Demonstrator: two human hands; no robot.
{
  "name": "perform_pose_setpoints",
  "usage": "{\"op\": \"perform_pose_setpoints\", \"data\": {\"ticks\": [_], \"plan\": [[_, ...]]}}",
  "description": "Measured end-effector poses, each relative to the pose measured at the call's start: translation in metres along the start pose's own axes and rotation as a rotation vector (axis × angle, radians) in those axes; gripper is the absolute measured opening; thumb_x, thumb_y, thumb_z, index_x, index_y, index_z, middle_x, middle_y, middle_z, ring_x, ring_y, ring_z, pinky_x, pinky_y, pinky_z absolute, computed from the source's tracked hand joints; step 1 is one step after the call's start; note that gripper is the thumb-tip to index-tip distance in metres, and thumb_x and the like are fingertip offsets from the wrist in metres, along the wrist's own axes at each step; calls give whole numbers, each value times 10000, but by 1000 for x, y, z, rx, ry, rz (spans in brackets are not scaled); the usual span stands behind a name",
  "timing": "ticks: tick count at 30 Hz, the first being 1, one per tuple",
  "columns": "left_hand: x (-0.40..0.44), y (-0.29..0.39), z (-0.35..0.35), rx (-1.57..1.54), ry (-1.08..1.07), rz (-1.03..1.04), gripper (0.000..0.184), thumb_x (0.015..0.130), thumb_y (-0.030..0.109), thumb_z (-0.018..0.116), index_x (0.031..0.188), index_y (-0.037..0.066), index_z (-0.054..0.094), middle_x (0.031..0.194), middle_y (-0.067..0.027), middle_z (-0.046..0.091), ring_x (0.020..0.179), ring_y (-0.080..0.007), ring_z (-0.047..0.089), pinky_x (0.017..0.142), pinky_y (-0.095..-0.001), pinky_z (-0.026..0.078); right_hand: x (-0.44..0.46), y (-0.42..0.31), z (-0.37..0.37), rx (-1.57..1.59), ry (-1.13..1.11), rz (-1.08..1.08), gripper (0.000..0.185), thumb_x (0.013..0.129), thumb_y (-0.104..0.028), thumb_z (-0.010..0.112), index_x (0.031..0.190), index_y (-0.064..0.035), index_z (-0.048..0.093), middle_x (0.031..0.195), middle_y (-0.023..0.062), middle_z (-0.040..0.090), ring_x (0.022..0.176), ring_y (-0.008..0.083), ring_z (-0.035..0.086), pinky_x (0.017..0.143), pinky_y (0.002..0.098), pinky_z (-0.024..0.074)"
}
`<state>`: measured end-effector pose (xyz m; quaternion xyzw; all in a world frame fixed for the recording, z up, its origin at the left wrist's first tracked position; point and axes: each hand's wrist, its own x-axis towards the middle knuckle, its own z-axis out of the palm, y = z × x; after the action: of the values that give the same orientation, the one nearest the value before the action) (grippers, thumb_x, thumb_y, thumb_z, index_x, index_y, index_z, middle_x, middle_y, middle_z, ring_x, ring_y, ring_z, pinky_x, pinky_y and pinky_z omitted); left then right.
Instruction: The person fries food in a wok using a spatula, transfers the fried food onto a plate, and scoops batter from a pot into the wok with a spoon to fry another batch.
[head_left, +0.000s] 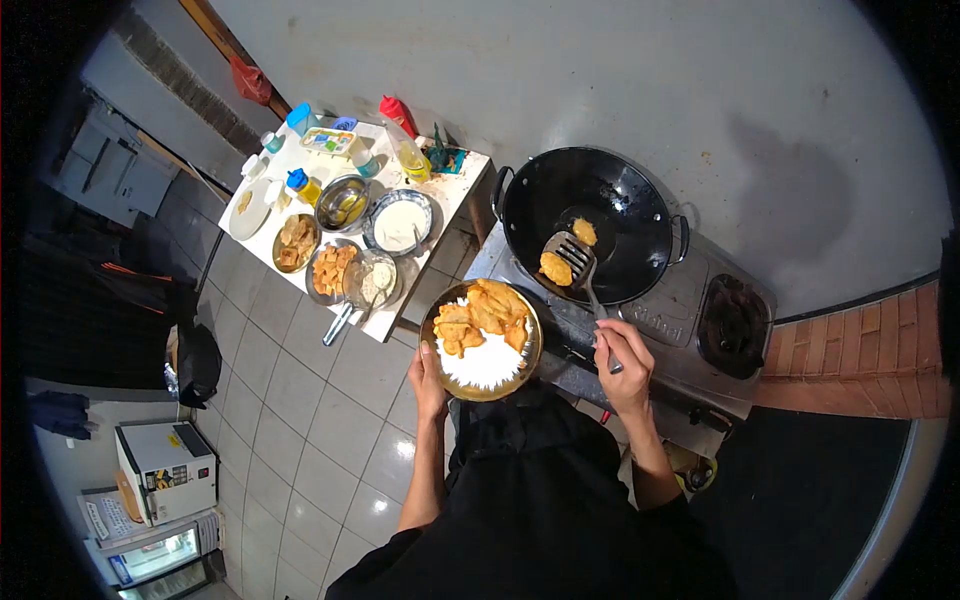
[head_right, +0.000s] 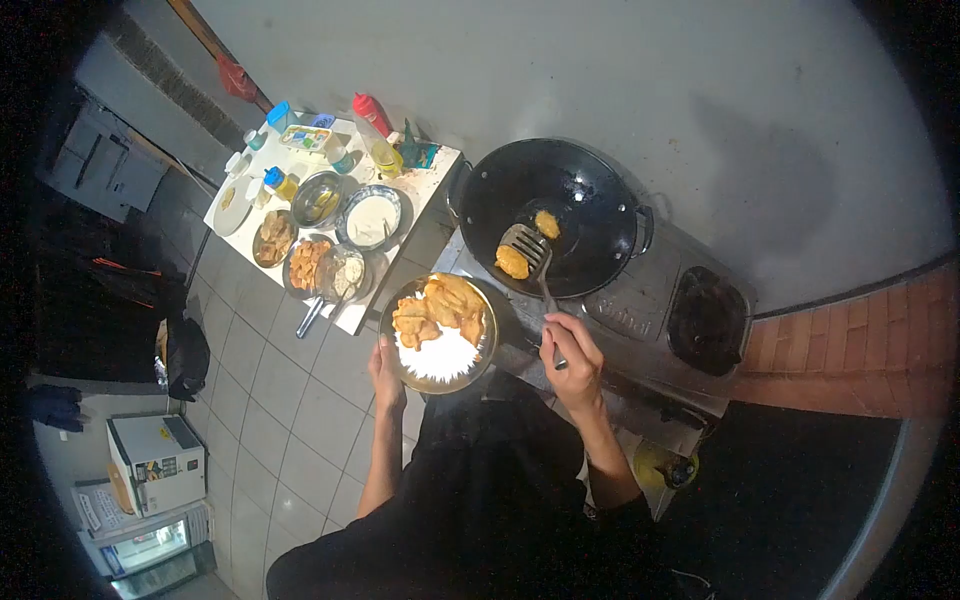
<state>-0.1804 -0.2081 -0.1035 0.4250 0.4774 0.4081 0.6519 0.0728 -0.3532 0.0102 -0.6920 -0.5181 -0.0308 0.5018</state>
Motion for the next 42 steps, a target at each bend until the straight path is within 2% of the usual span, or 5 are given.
{"op": "perform_pose_setpoints", "data": {"ticks": [9, 16, 23, 34, 42], "plan": [[-8, 3, 7, -54, -11, 17, 365, 1022, 320, 423, 1103, -6, 563, 957, -29, 607, 839, -84, 561, 728, -248, 474, 1, -2, -2, -18, -60, -81, 122, 784, 78, 632, 906, 68, 632, 976, 153, 629, 830, 290, 649, 702, 346, 529], [-10, -6, 1, -54, -15, 60, 384, 1019, 318, 437, 1151, -23, 556, 988, -45, 624, 861, -90, 572, 748, -257, 481, 18, 30, 0, 361, 164, 305, 230, 964, -39, 476, 842, 103, 608, 945, 153, 631, 615, 114, 588, 530, 285, 561], [-19, -3, -1, -53, -10, 47, 387, 1021, 319, 432, 1172, -18, 551, 1023, -40, 618, 890, -92, 572, 772, -250, 477, 32, 54, -3, 692, 278, 579, 260, 975, -79, 481, 828, 90, 612, 881, 125, 630, 535, 92, 539, 483, 286, 543], [-21, -1, 0, -50, -18, 50, 377, 1024, 306, 424, 1184, -10, 552, 1044, -30, 620, 904, -80, 567, 785, -254, 478, 25, 22, -15, -19, 43, 31, 90, 842, 31, 601, 911, 74, 639, 913, 145, 652, 714, 217, 660, 592, 289, 538], [-19, -4, 2, -30, -28, 50, 378, 1027, 293, 417, 1190, -21, 549, 1050, -37, 617, 916, -84, 565, 799, -251, 473, -5, 2, -3, -61, -45, -140, 151, 758, 80, 659, 906, 67, 629, 955, 159, 627, 809, 315, 645, 698, 357, 528]]}}
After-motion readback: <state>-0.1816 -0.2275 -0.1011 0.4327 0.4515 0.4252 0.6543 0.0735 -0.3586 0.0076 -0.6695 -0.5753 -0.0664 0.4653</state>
